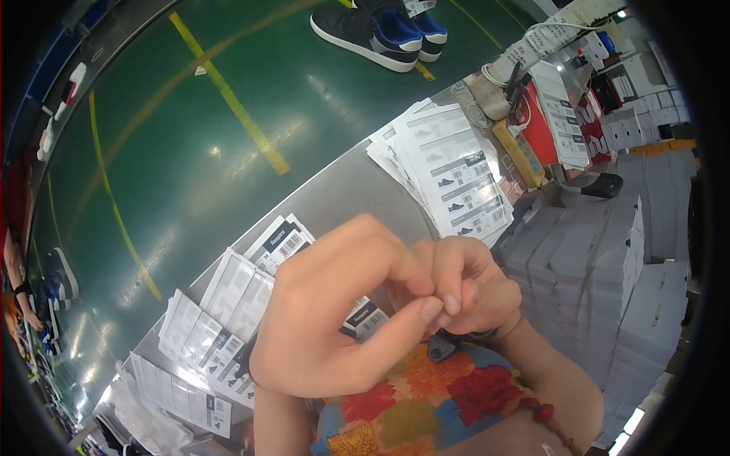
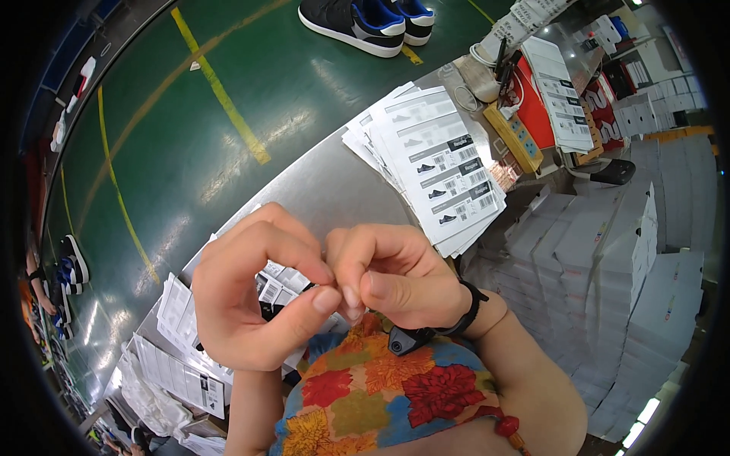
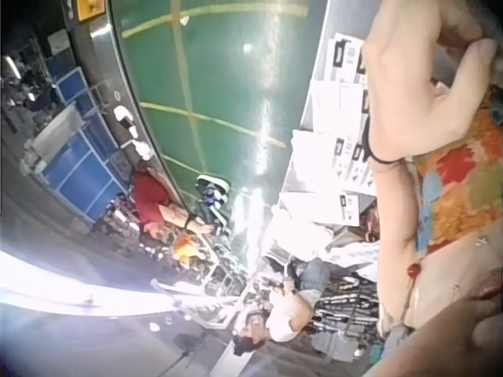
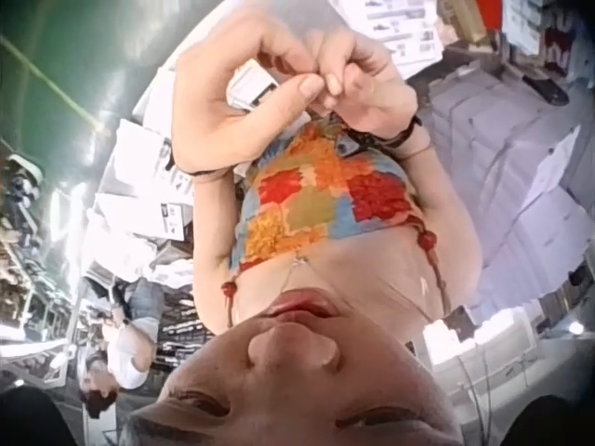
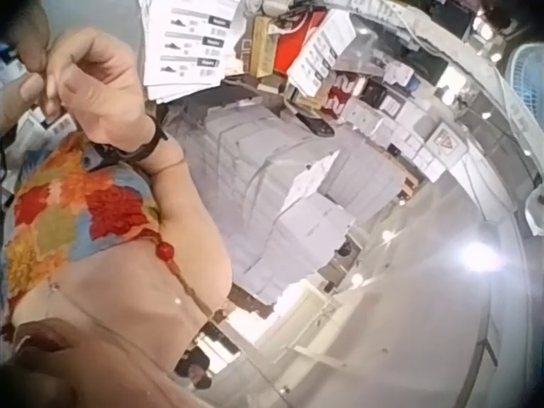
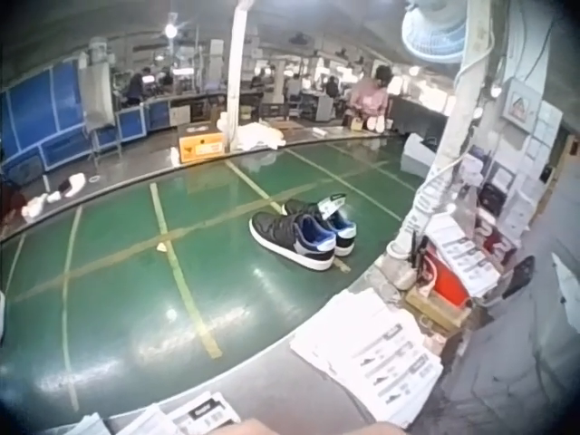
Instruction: Checking shoe tags and sorting shoes at a manufacturing station.
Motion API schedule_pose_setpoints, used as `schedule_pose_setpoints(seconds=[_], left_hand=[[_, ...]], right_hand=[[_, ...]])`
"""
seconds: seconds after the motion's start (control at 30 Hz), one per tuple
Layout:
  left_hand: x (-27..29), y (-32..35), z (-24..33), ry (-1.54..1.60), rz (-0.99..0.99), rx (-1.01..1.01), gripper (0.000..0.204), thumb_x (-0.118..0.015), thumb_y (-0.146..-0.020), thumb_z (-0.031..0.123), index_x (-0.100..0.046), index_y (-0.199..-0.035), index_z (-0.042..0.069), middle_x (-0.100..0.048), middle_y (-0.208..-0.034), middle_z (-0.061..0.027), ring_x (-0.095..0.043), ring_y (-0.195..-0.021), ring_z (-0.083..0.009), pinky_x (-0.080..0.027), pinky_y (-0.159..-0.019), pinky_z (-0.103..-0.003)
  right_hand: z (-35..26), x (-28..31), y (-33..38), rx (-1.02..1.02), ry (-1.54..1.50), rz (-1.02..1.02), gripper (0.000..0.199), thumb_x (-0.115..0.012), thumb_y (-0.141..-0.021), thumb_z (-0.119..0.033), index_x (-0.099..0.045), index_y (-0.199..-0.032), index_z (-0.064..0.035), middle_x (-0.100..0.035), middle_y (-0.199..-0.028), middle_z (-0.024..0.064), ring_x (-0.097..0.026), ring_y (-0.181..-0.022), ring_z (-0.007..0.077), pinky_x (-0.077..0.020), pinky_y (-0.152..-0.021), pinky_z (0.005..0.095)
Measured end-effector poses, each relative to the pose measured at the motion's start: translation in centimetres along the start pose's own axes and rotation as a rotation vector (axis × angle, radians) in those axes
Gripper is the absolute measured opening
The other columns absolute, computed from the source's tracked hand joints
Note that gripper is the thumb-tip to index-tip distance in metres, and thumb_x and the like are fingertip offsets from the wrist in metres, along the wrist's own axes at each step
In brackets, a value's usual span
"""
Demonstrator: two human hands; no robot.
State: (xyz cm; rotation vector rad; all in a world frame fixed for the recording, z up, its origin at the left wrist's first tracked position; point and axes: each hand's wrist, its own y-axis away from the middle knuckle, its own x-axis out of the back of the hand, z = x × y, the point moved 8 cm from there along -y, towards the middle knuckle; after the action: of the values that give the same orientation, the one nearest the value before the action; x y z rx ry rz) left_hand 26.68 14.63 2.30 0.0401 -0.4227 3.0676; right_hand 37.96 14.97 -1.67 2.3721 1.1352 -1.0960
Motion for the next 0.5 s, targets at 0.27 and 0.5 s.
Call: schedule_pose_setpoints(seconds=[0.27,0.5], left_hand=[[-0.5,0.3,0.8,0.003,-0.021,-0.035,0.016,-0.074,-0.064,0.008,-0.064,-0.074,0.001,-0.061,-0.070,-0.0097,-0.056,-0.063,-0.0162,-0.039,-0.058,-0.026],[-0.8,0.4,1.1,0.009,-0.025,-0.055,0.017,-0.075,-0.065,0.009,-0.063,-0.074,0.001,-0.060,-0.068,-0.0091,-0.055,-0.063,-0.0155,-0.038,-0.057,-0.025]], right_hand=[[-0.5,-0.3,0.6,0.035,0.101,-0.020,0.027,-0.055,-0.098,-0.028,-0.059,-0.092,-0.0021,-0.055,-0.085,0.0053,-0.051,-0.073,0.0117,-0.0412,-0.065,0.0247],[-0.7,-0.7,0.8,0.026,0.103,-0.054,0.028,-0.054,-0.099,-0.029,-0.058,-0.090,-0.0026,-0.053,-0.084,0.0042,-0.050,-0.072,0.0109,-0.0400,-0.065,0.0242]])
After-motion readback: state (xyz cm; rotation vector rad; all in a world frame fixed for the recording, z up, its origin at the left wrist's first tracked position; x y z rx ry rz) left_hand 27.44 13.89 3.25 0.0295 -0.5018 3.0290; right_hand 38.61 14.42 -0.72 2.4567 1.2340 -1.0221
